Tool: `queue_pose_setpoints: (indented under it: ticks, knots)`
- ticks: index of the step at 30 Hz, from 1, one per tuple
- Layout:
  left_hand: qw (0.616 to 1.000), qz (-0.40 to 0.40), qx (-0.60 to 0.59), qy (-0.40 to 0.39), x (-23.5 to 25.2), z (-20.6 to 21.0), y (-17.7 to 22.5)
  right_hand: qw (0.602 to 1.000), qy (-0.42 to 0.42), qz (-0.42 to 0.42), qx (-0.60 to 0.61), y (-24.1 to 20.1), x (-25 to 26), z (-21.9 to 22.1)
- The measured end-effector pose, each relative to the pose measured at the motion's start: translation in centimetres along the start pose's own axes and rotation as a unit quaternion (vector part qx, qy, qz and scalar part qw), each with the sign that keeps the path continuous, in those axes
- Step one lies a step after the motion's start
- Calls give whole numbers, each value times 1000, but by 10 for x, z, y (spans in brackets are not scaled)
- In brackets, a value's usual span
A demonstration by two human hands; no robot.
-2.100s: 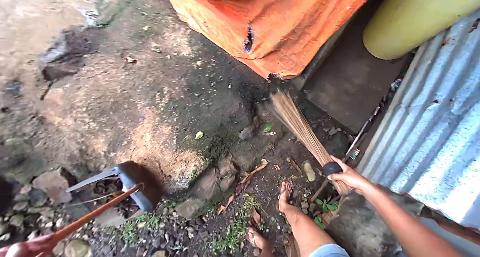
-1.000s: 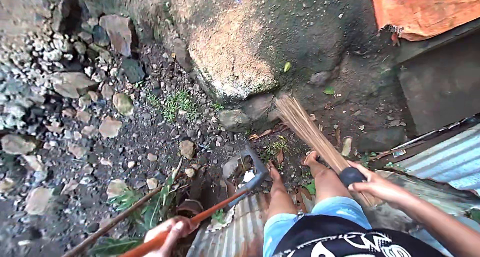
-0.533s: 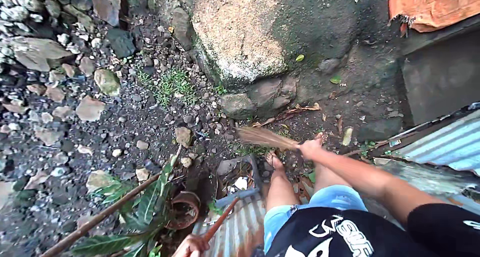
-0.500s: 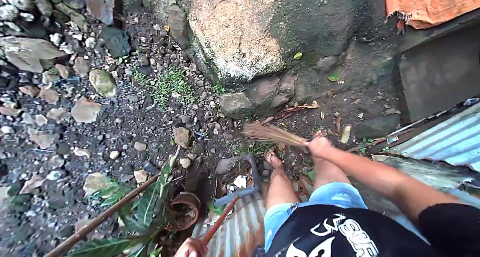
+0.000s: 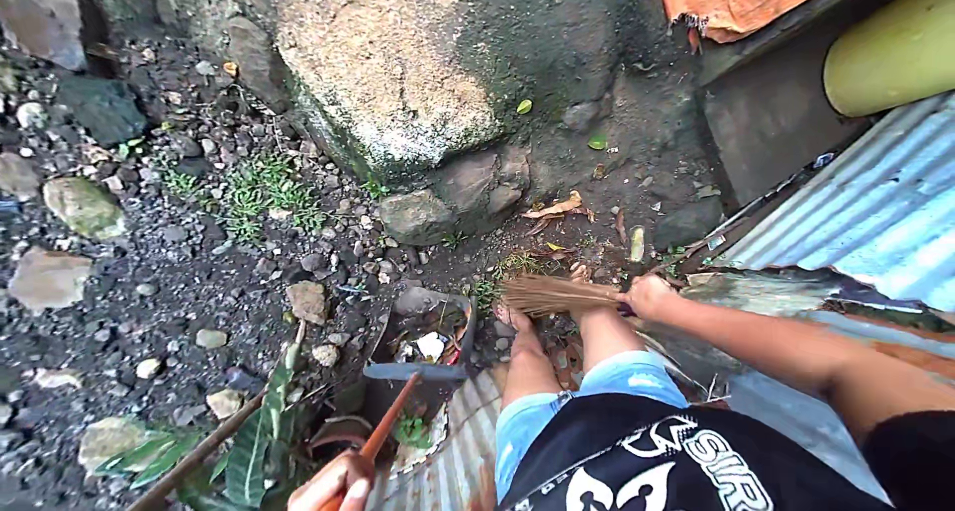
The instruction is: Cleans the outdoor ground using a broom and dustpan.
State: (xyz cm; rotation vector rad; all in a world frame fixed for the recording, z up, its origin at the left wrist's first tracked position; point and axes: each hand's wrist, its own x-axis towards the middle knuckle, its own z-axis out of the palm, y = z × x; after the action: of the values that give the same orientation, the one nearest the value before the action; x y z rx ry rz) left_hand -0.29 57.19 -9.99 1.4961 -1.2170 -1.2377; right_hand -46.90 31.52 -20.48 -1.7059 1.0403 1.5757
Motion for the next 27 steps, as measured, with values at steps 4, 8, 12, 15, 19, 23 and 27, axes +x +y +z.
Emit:
queue_pose_setpoints:
  ticks: [4, 8, 12, 15, 19, 23, 27]
  knots:
    - [996, -2, -36, -79, 36, 4, 17, 997, 62, 51, 4, 46, 6, 3]
    - [988, 6, -33, -153, 80, 14, 22, 985, 100, 97, 98, 119, -34, 39]
    - [984, 5, -13, -179, 135, 43, 24, 938, 148, 133, 285, 192, -67, 69]
    - [980, -1, 8, -197, 176, 68, 23, 846, 213, 114, 475, 234, -38, 76]
    - [978, -3, 45, -205, 222, 109, 25, 631, 273, 62, 724, 259, 47, 37]
    - [973, -34, 59, -222, 260, 155, 19, 585, 244, 38, 772, 247, 141, 9]
    - [972, -49, 91, -211, 284, 185, 14, 670, 96, -41, 735, 235, 91, 50]
